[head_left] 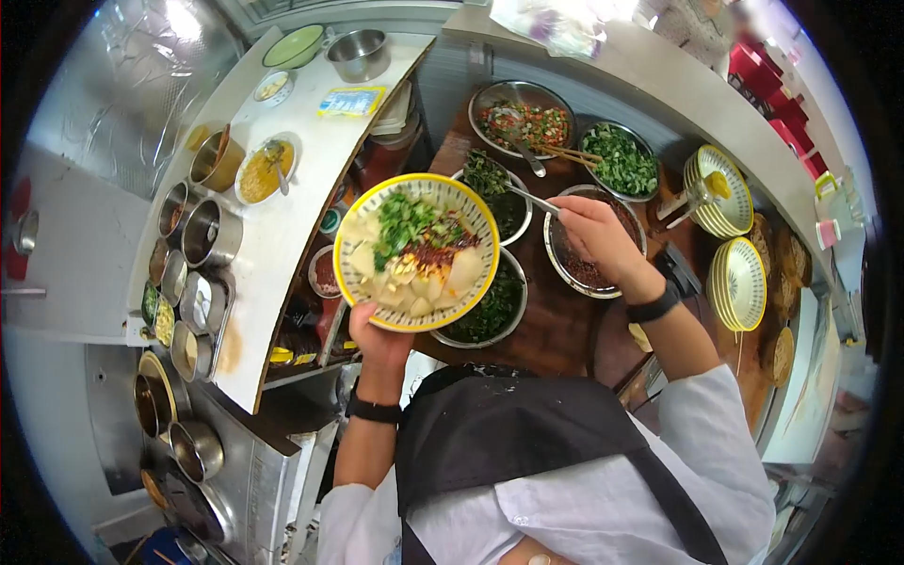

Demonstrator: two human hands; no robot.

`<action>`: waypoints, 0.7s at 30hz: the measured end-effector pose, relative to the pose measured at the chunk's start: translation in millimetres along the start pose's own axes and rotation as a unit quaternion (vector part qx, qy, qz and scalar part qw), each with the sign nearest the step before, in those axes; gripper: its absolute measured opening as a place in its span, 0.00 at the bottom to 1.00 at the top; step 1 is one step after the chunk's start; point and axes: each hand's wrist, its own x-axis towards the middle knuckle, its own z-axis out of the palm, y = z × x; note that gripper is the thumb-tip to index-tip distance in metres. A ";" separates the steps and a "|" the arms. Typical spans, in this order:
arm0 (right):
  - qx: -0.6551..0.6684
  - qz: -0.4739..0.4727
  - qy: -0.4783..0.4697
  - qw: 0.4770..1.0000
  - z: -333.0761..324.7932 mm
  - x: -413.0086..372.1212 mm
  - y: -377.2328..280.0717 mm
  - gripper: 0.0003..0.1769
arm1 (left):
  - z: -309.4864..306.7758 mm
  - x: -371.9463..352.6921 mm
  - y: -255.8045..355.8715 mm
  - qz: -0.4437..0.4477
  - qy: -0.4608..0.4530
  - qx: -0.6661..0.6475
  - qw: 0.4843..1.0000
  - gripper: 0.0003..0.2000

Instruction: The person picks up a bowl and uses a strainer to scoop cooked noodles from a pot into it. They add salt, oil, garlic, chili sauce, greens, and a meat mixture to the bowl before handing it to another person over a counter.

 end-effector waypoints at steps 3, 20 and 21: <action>-0.313 -0.256 0.006 0.915 20.0 -19.4 1.1 0.14 | 8.9 9.9 -6.9 0.005 -0.027 -0.004 1.000 0.35; -0.234 -0.135 0.075 0.960 5.9 23.9 64.1 0.14 | -25.3 -22.2 18.4 0.031 0.009 -0.026 0.999 0.34; -0.268 -0.106 0.050 0.956 3.8 35.2 77.3 0.15 | -29.0 -26.2 19.8 0.046 0.025 -0.017 0.998 0.34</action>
